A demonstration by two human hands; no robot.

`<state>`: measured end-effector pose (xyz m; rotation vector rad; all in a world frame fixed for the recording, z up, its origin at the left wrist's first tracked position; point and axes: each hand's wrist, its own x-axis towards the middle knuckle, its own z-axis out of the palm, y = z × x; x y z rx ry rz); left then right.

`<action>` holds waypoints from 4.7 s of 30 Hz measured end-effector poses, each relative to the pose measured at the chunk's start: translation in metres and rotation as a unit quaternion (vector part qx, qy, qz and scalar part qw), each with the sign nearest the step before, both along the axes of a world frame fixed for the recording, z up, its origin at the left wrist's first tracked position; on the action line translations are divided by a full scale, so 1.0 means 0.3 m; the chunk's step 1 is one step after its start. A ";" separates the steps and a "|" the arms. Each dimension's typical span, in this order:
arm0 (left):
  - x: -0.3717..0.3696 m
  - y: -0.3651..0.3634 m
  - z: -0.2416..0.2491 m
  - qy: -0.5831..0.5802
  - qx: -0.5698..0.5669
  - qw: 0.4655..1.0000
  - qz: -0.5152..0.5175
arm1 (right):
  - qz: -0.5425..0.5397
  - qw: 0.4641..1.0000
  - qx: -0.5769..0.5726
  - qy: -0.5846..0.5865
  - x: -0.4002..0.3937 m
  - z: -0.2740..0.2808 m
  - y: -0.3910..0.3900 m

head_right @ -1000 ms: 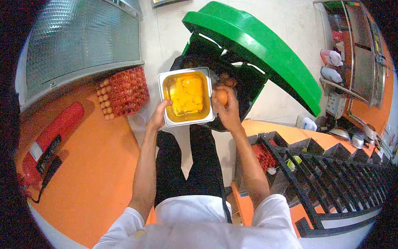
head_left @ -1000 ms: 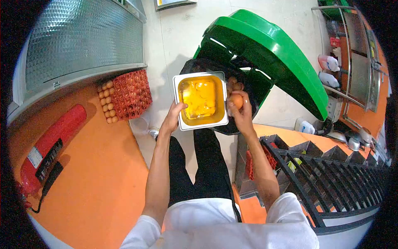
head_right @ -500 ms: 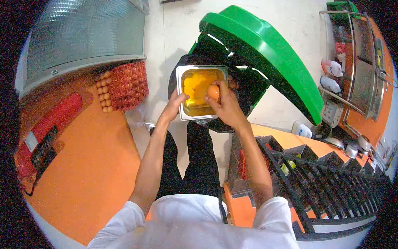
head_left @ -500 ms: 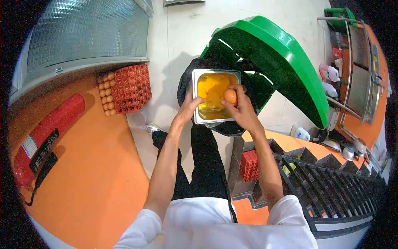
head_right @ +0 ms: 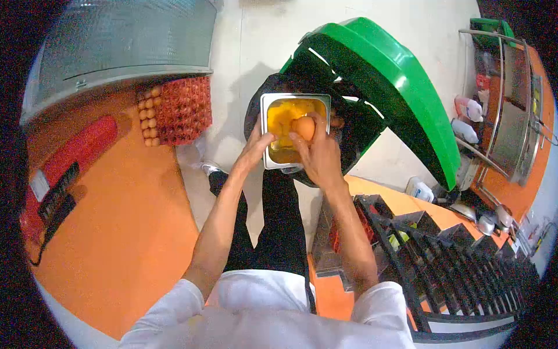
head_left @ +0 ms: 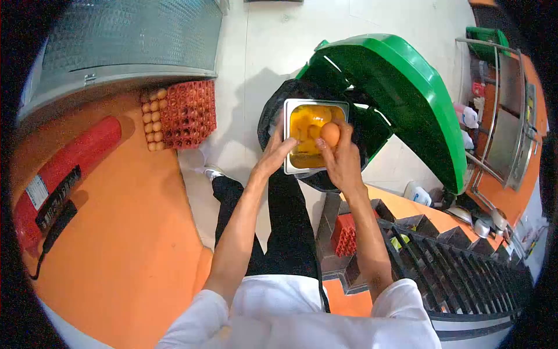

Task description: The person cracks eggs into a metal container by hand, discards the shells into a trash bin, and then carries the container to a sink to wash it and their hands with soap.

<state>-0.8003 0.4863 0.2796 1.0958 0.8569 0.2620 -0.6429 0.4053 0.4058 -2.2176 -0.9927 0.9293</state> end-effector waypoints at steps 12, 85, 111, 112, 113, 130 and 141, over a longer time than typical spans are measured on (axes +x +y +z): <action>-0.049 0.005 -0.027 -0.024 -0.009 0.997 0.067 | -0.296 0.898 0.004 0.326 0.106 -0.021 -0.053; -1.549 -0.099 -0.030 0.007 -0.170 0.827 0.535 | -0.039 0.803 0.025 0.594 -1.137 -0.773 0.859; -1.700 0.212 0.126 -0.109 -0.335 0.909 0.223 | 0.138 0.967 0.205 -0.065 -1.427 -0.005 0.296; -1.722 0.218 0.106 -0.113 -0.329 0.914 0.209 | 0.115 0.975 0.189 -0.018 -1.443 -0.039 0.291; -1.739 0.235 0.088 -0.119 -0.318 0.920 0.197 | 0.116 0.975 0.192 -0.015 -1.453 -0.041 0.305; -1.514 0.302 0.239 -0.013 -0.098 0.990 0.103 | -0.077 0.928 0.044 0.361 -1.299 0.258 0.260; -1.442 0.258 0.275 -0.034 -0.055 0.991 0.113 | -0.065 0.982 0.047 0.170 -1.337 0.270 0.279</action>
